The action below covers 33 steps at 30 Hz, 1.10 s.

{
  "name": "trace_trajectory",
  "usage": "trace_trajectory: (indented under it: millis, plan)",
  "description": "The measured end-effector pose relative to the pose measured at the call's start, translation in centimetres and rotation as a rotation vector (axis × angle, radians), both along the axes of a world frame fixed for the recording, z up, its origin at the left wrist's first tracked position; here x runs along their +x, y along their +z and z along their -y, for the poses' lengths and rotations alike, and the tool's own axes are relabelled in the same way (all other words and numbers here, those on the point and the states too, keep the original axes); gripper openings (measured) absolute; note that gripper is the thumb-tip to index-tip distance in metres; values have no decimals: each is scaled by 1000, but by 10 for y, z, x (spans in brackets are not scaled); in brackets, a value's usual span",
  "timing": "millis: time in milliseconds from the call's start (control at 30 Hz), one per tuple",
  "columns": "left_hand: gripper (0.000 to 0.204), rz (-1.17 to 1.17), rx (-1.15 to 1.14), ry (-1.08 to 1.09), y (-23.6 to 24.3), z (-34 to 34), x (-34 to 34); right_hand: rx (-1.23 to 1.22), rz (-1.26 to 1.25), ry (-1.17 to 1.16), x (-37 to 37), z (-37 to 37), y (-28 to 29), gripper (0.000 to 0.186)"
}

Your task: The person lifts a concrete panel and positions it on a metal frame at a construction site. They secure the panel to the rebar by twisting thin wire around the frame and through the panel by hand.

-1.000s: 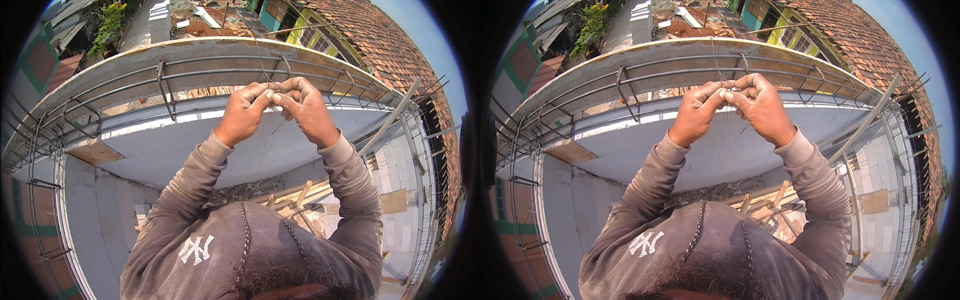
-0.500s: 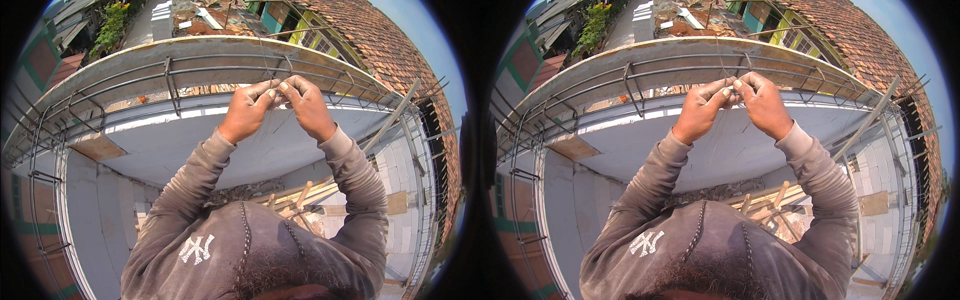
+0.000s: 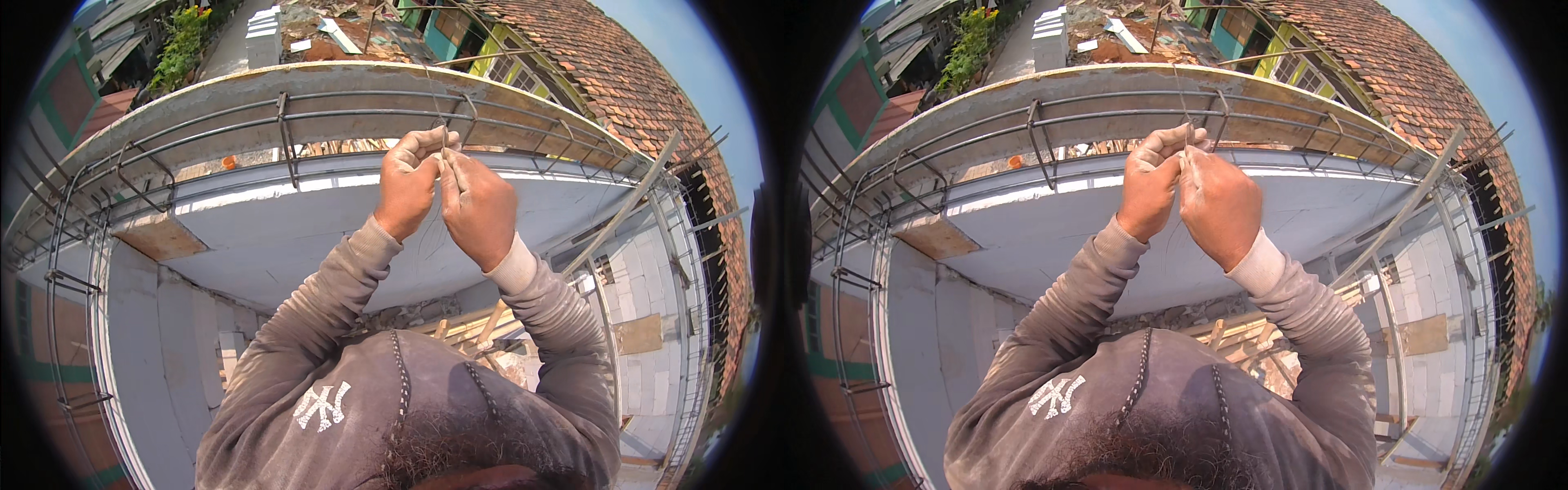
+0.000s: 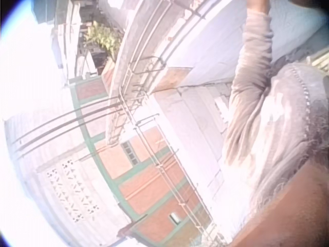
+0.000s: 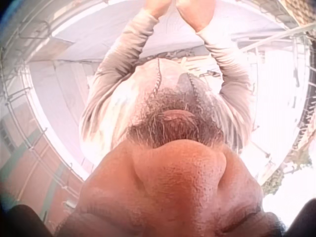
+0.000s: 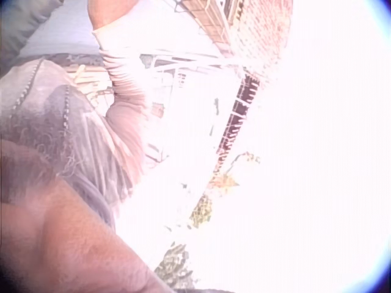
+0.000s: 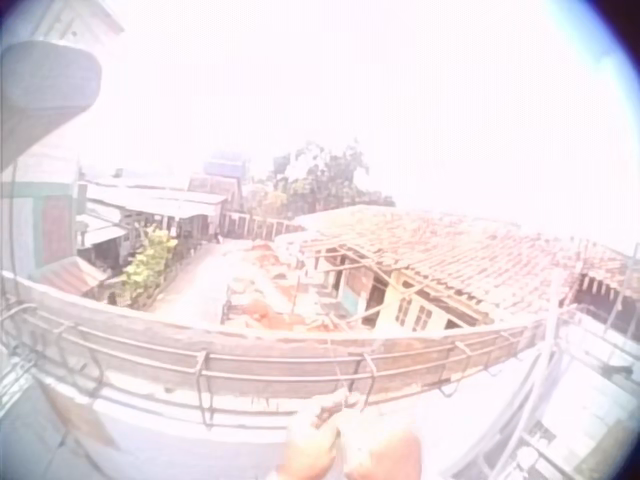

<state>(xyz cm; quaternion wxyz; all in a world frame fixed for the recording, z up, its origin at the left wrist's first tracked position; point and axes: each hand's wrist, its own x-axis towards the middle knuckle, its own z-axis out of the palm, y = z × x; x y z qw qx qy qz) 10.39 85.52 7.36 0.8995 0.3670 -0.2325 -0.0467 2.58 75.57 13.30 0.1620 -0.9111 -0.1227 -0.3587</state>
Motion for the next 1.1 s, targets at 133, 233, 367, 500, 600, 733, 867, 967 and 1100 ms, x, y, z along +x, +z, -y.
trace_trajectory:
  millis: [133, 233, 367, 500, 600, 733, 867, 967, 1100]
  plan:
    - [29, -172, 24, -165, 19, -17, 2, -15, 93, -30, 0, -1, -18, 21]
    - [26, -126, 134, -139, 22, -18, 10, -150, 140, -81, 0, -2, -20, 22]
    - [27, -203, 30, -160, 24, -18, 2, 197, 155, 46, -5, -1, -27, 16]
    - [26, -141, 101, -125, 16, -17, 9, 712, 20, 107, 8, 9, -40, 21]
    - [26, -124, 79, -138, 12, -16, 10, 1077, -286, 188, 10, 15, -16, 21]
    - [25, -124, 39, -158, 9, -15, 12, 805, -373, 228, 20, 31, -12, 22]
    - [24, -81, 55, -150, 2, -13, 16, 1090, -561, 288, 17, 39, 2, 20]
    - [25, -62, 108, -121, 1, -13, 16, 1170, -669, 261, 12, 57, 37, 19]
    - [24, 67, 202, 63, -3, 5, 11, 1039, -714, 281, 19, 47, 79, 20]
